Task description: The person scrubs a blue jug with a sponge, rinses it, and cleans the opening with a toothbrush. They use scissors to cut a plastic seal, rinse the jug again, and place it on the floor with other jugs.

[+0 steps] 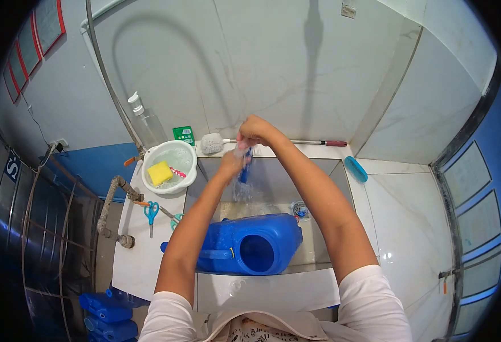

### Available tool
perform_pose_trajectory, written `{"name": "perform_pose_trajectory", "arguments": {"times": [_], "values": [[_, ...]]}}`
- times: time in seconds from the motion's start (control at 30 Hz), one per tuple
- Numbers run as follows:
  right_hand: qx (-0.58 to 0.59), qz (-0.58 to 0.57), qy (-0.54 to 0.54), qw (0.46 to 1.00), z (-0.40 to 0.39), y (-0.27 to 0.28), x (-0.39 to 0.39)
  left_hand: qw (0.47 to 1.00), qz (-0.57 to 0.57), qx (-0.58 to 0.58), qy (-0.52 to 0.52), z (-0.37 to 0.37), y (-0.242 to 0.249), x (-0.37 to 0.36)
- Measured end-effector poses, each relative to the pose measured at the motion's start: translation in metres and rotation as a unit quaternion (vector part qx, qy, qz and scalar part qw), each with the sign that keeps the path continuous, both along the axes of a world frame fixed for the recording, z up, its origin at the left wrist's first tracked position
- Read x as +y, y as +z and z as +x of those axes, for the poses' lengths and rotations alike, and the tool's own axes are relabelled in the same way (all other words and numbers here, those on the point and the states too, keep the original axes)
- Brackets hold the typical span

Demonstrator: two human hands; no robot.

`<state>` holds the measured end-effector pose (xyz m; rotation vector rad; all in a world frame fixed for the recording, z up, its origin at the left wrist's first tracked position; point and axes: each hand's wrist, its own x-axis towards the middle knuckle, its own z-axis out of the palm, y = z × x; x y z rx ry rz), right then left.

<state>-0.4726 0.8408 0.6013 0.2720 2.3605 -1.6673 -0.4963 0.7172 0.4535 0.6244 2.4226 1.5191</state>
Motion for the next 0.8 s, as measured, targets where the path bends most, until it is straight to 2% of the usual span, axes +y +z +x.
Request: {"name": "perform_pose_trajectory", "arguments": {"times": [0.03, 0.07, 0.13, 0.17, 0.2, 0.23, 0.27, 0.3, 0.37, 0.47, 0.53, 0.57, 0.6, 0.63, 0.67, 0.7, 0.73, 0.77, 0.8], "values": [[0.013, 0.008, -0.001, 1.0, 0.002, 0.002, 0.001, 0.962, -0.073, 0.263, -0.026, 0.01, -0.002, -0.004], [0.024, 0.016, -0.002, 1.0, 0.005, 0.003, 0.0, 0.962, -0.074, 0.262, -0.026, 0.021, -0.006, -0.009], [0.021, -0.007, -0.006, 1.0, 0.004, -0.004, 0.001, 0.896, -0.316, 0.3, -0.089, 0.066, 0.025, -0.019], [0.019, -0.03, -0.01, 0.999, 0.001, -0.009, 0.002, 0.895, -0.318, 0.299, -0.089, 0.071, 0.017, -0.025], [0.019, -0.031, -0.01, 0.999, -0.004, -0.014, 0.004, 0.862, -0.266, 0.421, -0.092, 0.073, 0.007, -0.033], [0.039, 0.036, 0.015, 0.998, -0.01, -0.019, 0.006, 0.814, -0.21, 0.534, -0.093, 0.075, 0.004, -0.038], [0.059, 0.103, 0.04, 0.992, -0.015, -0.024, 0.007, 0.813, -0.211, 0.534, -0.092, 0.073, 0.002, -0.042], [0.059, 0.102, 0.042, 0.992, -0.011, -0.019, 0.007, 0.812, -0.189, 0.546, -0.08, 0.074, 0.004, -0.046], [0.022, -0.014, -0.009, 1.0, 0.004, -0.002, 0.003, 0.811, -0.172, 0.555, -0.063, 0.078, 0.008, -0.054], [0.009, -0.007, 0.001, 1.0, 0.004, 0.004, 0.001, 0.845, -0.148, 0.506, -0.092, 0.081, 0.014, -0.045], [0.029, 0.006, 0.01, 1.0, -0.001, -0.003, 0.0, 0.926, -0.197, 0.321, 0.024, 0.068, 0.015, -0.037], [0.05, 0.019, 0.017, 0.998, -0.004, -0.006, 0.0, 0.926, -0.196, 0.322, 0.024, 0.057, 0.011, -0.033], [0.051, 0.021, 0.017, 0.998, -0.001, -0.002, -0.001, 0.983, -0.061, 0.169, 0.043, 0.042, 0.0, -0.026], [0.03, -0.015, -0.004, 0.999, 0.002, 0.003, -0.004, 0.995, 0.077, 0.008, 0.059, 0.034, 0.002, -0.021], [0.009, -0.051, -0.025, 0.998, 0.006, 0.008, -0.007, 0.995, 0.079, 0.007, 0.06, 0.027, 0.004, -0.017], [0.008, -0.05, -0.024, 0.998, 0.004, 0.007, -0.006, 0.97, 0.165, -0.169, 0.061, 0.022, 0.009, -0.014], [0.018, -0.037, -0.013, 0.999, 0.001, 0.006, -0.005, 0.907, 0.245, -0.338, 0.059, 0.021, 0.015, -0.012], [0.027, -0.022, -0.001, 0.999, -0.001, 0.005, -0.004, 0.938, 0.188, -0.287, 0.056, 0.019, 0.012, -0.009], [0.028, -0.022, 0.0, 0.999, -0.002, 0.002, -0.003, 0.938, 0.189, -0.286, 0.056, 0.018, 0.006, -0.007]]}}
